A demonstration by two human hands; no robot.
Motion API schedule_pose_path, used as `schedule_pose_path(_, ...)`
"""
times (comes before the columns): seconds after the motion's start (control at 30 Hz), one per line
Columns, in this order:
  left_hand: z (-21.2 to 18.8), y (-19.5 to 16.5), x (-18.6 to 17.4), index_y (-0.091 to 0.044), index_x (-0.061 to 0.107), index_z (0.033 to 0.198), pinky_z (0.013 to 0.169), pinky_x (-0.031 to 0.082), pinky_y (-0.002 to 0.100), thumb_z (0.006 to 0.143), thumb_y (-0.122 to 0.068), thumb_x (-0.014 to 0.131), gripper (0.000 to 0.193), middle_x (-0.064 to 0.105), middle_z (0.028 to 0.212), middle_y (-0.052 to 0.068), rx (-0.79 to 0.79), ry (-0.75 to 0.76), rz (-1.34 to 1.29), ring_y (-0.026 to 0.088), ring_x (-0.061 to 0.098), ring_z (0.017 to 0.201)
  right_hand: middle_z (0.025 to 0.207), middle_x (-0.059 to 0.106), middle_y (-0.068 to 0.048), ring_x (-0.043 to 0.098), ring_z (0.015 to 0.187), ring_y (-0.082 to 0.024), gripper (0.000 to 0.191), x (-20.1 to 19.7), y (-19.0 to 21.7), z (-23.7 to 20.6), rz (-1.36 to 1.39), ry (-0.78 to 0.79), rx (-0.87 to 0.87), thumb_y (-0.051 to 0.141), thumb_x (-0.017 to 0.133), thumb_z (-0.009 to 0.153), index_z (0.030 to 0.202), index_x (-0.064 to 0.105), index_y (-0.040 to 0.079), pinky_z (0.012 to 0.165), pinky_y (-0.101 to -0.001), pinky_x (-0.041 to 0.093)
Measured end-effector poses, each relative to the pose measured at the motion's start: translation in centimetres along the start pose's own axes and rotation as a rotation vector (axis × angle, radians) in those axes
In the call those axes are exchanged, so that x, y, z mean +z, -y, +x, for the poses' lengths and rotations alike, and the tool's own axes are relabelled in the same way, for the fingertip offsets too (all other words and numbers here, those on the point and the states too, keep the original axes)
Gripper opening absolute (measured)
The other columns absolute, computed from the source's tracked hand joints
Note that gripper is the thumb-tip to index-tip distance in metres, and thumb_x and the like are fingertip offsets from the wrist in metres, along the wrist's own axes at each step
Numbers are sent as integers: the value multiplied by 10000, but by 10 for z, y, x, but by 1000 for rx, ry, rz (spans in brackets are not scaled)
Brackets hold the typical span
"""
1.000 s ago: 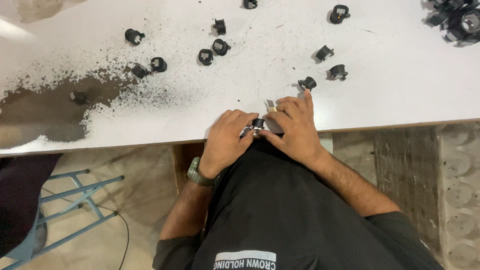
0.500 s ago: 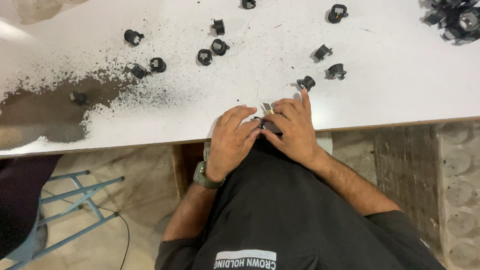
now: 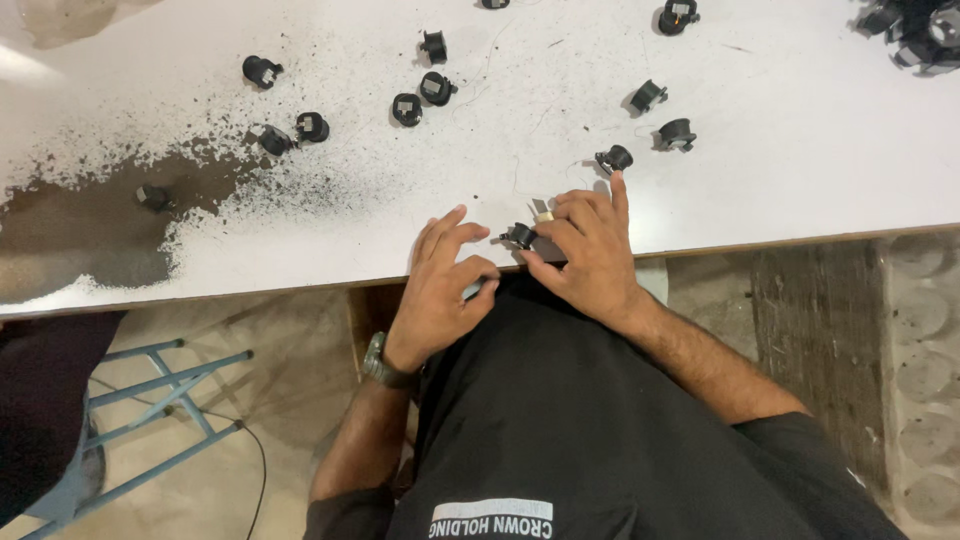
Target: The person sits at a white table and pries apart black plastic wheel-like components, using a small blade to separate the outer blade rings from the inner hubs. They work on one component at a time and set the separated pieces on the table, accumulating a pile of disassembled parts.
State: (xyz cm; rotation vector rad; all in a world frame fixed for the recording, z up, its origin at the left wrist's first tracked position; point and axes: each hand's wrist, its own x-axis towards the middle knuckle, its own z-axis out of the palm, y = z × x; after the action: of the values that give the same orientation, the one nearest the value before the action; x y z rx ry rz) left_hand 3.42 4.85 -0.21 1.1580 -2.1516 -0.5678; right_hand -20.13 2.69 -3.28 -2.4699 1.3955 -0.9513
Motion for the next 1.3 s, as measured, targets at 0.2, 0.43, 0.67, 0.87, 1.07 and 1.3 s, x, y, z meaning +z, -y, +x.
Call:
schedule_pose_path(0.2, -10, -13, -8, -78, 668, 951, 1172, 347, 575, 795, -273, 870, 321, 570, 1340, 139, 7, -115, -24, 377, 442, 1428, 1090, 581, -77, 534, 1242, -299, 404, -3, 3, 1, -15, -3, -19, 316, 905, 810, 1094, 733, 85, 1242, -654, 117)
schedule_pose_path(0.43, 9, -13, 23, -64, 696, 1058, 1159, 343, 585, 836, -172, 805, 270, 568, 1374, 149, 0, -210, 272, 359, 486, 1385, 1117, 566, -89, 515, 1261, -328, 464, -4, 7, 4, -48, 0, -31, 315, 896, 804, 1184, 739, 100, 1230, -655, 101)
schedule_pose_path(0.67, 5, -13, 32, -100, 709, 1007, 1189, 360, 550, 874, -112, 777, 149, 589, 1324, 79, -41, -259, 152, 301, 526, 1380, 1118, 572, -78, 529, 1263, -295, 382, 1, 8, 3, -32, 1, -27, 248, 884, 803, 1117, 731, 94, 1264, -638, 102)
schedule_pose_path(0.87, 5, -11, 38, -104, 726, 1034, 1206, 334, 565, 902, -130, 784, 146, 594, 1330, 83, 3, -338, 198, 304, 525, 1365, 1102, 565, -94, 525, 1236, -311, 382, -1, 8, 2, -23, 0, -25, 240, 881, 772, 1077, 728, 68, 1258, -633, 98)
schedule_pose_path(1.07, -2, -4, 39, -117, 721, 980, 1212, 318, 570, 862, -121, 782, 133, 608, 1313, 91, -50, -265, 247, 316, 543, 1357, 1100, 559, -85, 527, 1201, -295, 363, 0, 10, 2, -24, -22, -11, 243, 886, 784, 1063, 729, 73, 1257, -637, 101)
schedule_pose_path(1.3, 0, -6, 37, -86, 725, 1022, 1187, 286, 577, 840, -181, 816, 224, 595, 1310, 120, -56, -298, 154, 332, 519, 1338, 1055, 560, -100, 549, 1188, -326, 309, -4, 6, -7, 55, -135, -68, 159, 841, 825, 1104, 736, 77, 1262, -604, 128)
